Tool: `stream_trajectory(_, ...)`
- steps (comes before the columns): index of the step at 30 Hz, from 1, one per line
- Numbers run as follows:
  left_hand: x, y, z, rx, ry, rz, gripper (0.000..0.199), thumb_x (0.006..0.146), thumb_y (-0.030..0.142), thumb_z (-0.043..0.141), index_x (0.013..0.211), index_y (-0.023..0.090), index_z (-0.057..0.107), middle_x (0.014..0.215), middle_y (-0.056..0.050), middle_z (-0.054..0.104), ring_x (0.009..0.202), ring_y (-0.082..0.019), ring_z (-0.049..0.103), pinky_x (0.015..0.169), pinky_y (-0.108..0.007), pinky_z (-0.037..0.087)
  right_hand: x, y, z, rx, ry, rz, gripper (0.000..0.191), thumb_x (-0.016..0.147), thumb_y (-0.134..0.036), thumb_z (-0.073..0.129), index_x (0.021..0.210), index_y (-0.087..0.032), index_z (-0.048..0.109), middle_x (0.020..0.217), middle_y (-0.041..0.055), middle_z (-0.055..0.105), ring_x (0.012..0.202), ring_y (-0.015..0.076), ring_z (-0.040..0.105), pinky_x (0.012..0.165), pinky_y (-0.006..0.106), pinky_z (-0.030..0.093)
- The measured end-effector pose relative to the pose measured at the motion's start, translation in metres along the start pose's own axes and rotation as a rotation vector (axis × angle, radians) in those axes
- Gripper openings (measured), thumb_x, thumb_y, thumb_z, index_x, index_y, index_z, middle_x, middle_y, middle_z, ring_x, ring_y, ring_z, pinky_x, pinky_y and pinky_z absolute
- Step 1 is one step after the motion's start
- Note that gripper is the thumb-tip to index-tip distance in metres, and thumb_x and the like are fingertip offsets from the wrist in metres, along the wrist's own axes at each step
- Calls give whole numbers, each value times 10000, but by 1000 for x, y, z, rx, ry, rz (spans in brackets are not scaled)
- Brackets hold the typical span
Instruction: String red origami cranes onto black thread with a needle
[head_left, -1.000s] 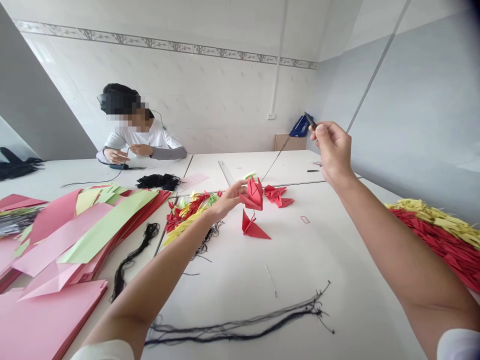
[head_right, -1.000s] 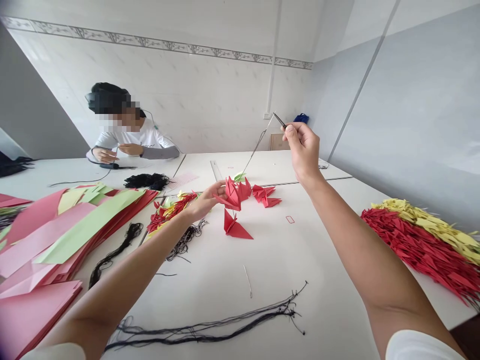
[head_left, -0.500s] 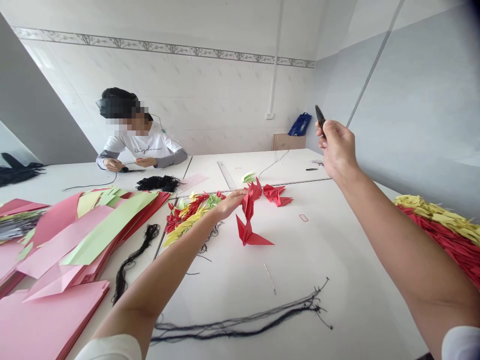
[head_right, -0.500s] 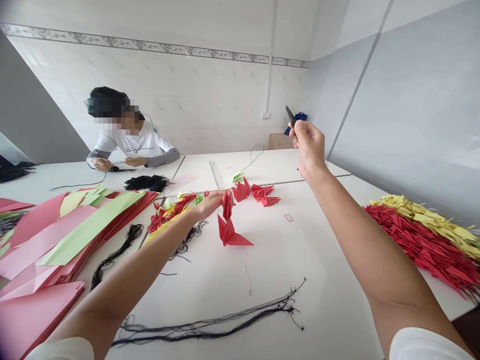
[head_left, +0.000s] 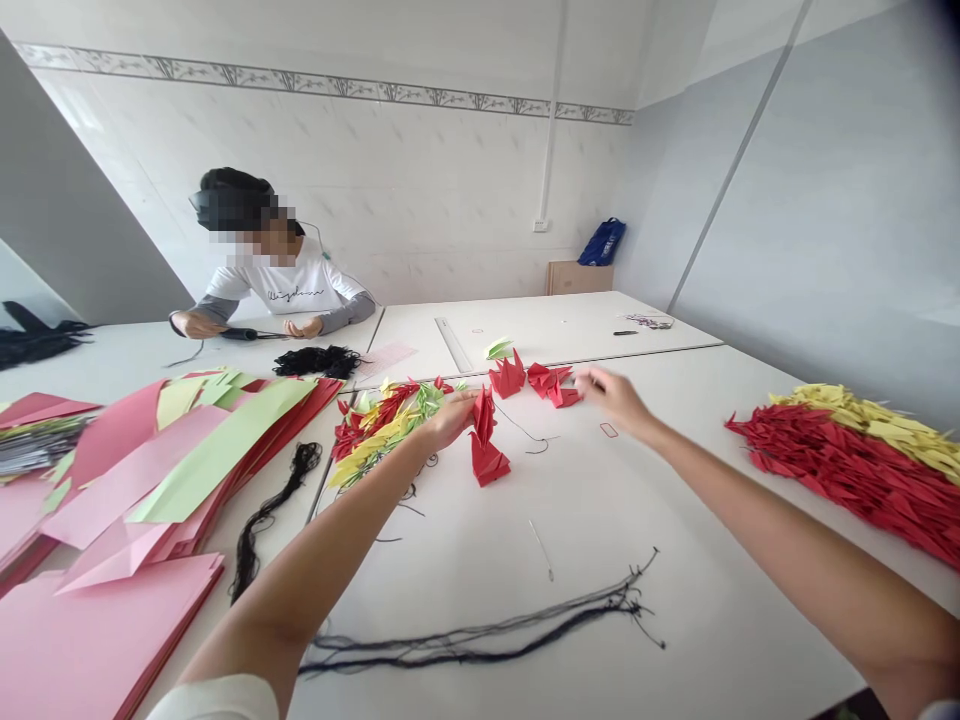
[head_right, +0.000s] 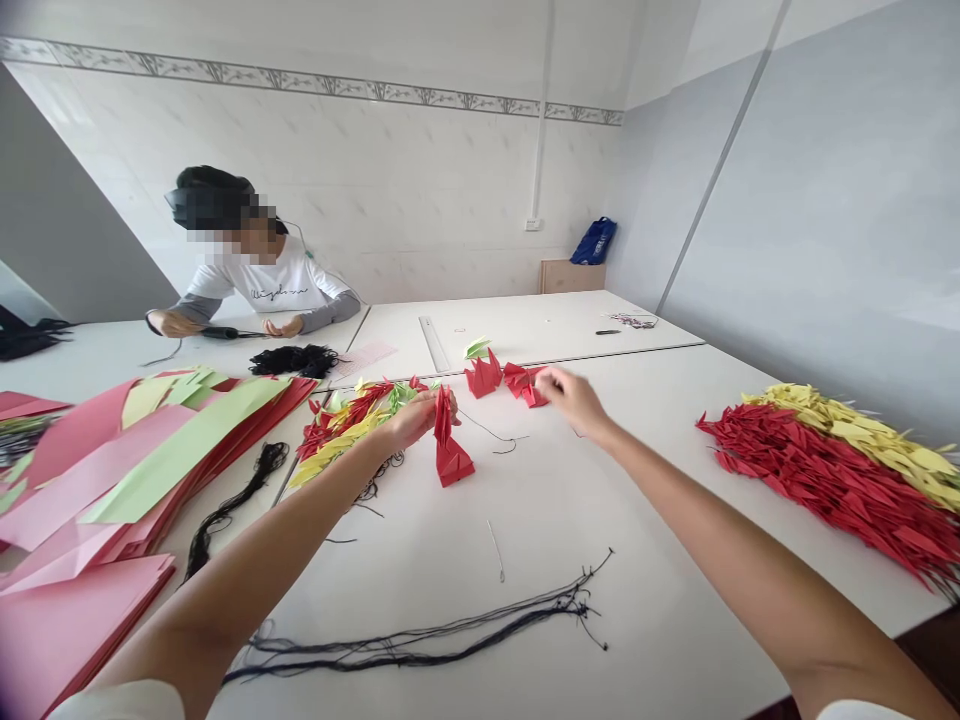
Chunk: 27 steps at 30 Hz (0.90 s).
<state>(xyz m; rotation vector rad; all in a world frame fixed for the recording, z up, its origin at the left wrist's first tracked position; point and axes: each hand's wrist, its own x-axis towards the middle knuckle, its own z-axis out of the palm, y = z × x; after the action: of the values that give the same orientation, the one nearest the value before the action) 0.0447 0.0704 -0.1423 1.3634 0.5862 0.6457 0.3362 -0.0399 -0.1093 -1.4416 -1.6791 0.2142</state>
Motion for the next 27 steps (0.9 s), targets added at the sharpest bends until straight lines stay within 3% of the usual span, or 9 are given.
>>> stream_trajectory(2,-3,1,-4,-17,21,-4,161,796,265,661,728,144,580,701,1,572,634,-114,571,797,-344,547,-33,17,19,-92,-164,35,198,881,-395,551,812,-228,631,745,16,673,653,180,578,654,305,437)
stream_trajectory(5,-6,0,-9,-28,37,-9,164,805,261,665,736,136,584,720,-7,580,644,-114,572,790,-339,548,-66,36,28,-215,-294,61,170,885,-355,525,827,-232,627,854,53,680,798,233,611,760,364,458)
stream_trajectory(7,-6,-2,-11,-33,40,-11,161,811,258,664,739,134,592,725,-10,582,650,-116,572,776,-330,545,-73,43,25,-269,-372,57,138,871,-339,547,859,-233,633,925,68,672,903,256,612,829,394,457)
stream_trajectory(10,-4,-4,-11,-44,35,-11,140,808,234,671,742,135,598,716,-4,574,656,-115,569,770,-314,536,-63,44,26,-315,-468,34,123,869,-332,574,907,-232,634,993,69,654,973,254,596,890,403,443)
stream_trajectory(14,-1,-2,-6,-65,24,-15,158,819,235,670,730,136,586,706,-3,571,652,-113,566,796,-322,535,-37,36,51,-339,-509,4,132,898,-252,533,1000,-227,613,1037,72,628,1011,241,566,889,374,423)
stream_trajectory(17,0,0,-2,-82,17,-25,174,831,242,662,724,137,573,694,-2,569,633,-108,557,823,-344,540,-22,29,75,-333,-536,0,63,886,-200,532,844,-202,578,957,69,614,923,224,562,802,334,422)
stream_trajectory(20,1,-1,-2,-106,21,-31,167,839,241,642,732,143,559,699,0,573,617,-103,555,856,-371,543,-18,23,87,-309,-537,9,201,902,-196,529,708,-195,474,824,43,574,790,185,537,757,319,411)
stream_trajectory(23,4,-6,-4,-121,23,-30,136,837,224,616,740,146,560,705,-2,583,618,-105,573,891,-386,539,-17,17,81,-243,-515,32,252,912,-214,519,689,-214,402,723,22,546,682,164,503,703,307,400)
stream_trajectory(27,9,-10,-6,-114,25,-20,126,828,221,622,742,144,572,711,-6,591,644,-111,589,911,-378,531,-4,3,57,-58,-405,48,175,969,-313,408,813,-233,404,717,-2,562,642,163,522,637,291,410)
